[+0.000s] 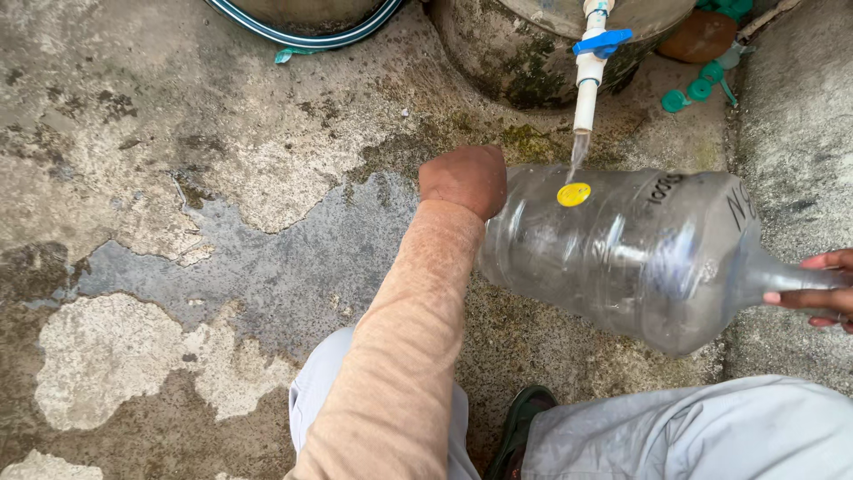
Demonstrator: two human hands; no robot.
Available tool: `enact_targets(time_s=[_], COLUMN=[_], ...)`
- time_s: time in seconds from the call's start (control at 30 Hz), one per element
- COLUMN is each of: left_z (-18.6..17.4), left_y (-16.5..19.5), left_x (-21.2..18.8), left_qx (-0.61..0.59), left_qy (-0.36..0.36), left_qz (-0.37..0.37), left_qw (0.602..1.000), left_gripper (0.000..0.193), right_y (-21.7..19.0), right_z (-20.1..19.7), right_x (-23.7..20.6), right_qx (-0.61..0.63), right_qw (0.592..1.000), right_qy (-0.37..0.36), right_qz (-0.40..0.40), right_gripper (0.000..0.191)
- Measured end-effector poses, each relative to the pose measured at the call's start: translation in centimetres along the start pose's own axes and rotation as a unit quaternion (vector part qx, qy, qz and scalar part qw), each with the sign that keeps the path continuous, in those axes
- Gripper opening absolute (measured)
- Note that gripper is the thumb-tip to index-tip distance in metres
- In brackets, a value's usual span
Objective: The person carries a large empty water dispenser jug by its blue handle to an outdoor tap, removes the handle, and rinses the jug under running water. They roll the jug under the stream, rub its exterior with both hands, and rinse the neck and opening.
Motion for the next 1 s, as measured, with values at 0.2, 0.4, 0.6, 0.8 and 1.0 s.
enact_targets(time_s=[0.2, 0.4, 0.6, 0.8, 1.0], left_z=[0.4, 0.4, 0.9, 1.7, 2.0], left_y=[0.2, -1.0, -0.7, 1.0, -0.3], left_x=[-0.3, -0.5, 0.2, 0.0, -0.3], left_qx=[0.012, 0.048, 0.055, 0.078, 0.099], left_qy=[0.001, 0.017, -0.012, -0.045, -0.06], left_qz=[0.003, 0.014, 0.015, 0.025, 0.015], left_qw=[1.0, 0.999, 0.998, 0.996, 0.993], left_gripper=[0.029, 0.028, 0.026, 0.025, 0.025], right_y=[-4.6, -8.6, -1.7, 1.8, 3.6], right_z=[-1.4, -1.8, 2.2, 2.9, 3.1], right_x=[-2.9, -5.9, 0.3, 5.4, 8.6], right_qx=[0.228, 0.214, 0.039, 0.056, 0.071], right_qw=[0.949, 0.91, 0.997, 0.996, 0.996], right_qy=[0.122, 0.248, 0.058, 0.041, 0.036], right_qz=[-0.18, -0.253, 0.012, 0.051, 0.044], right_gripper=[0.06, 0.04, 0.058, 0.065, 0.073])
Point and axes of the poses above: each hand's wrist, its own x-axis towards the middle knuckle, its own z-axis out of the palm, y = z × x, the point moved 7 cm from there along x, towards the middle knuckle, and after that the axes turned 3 degrees about y, right-handed, at the moved point
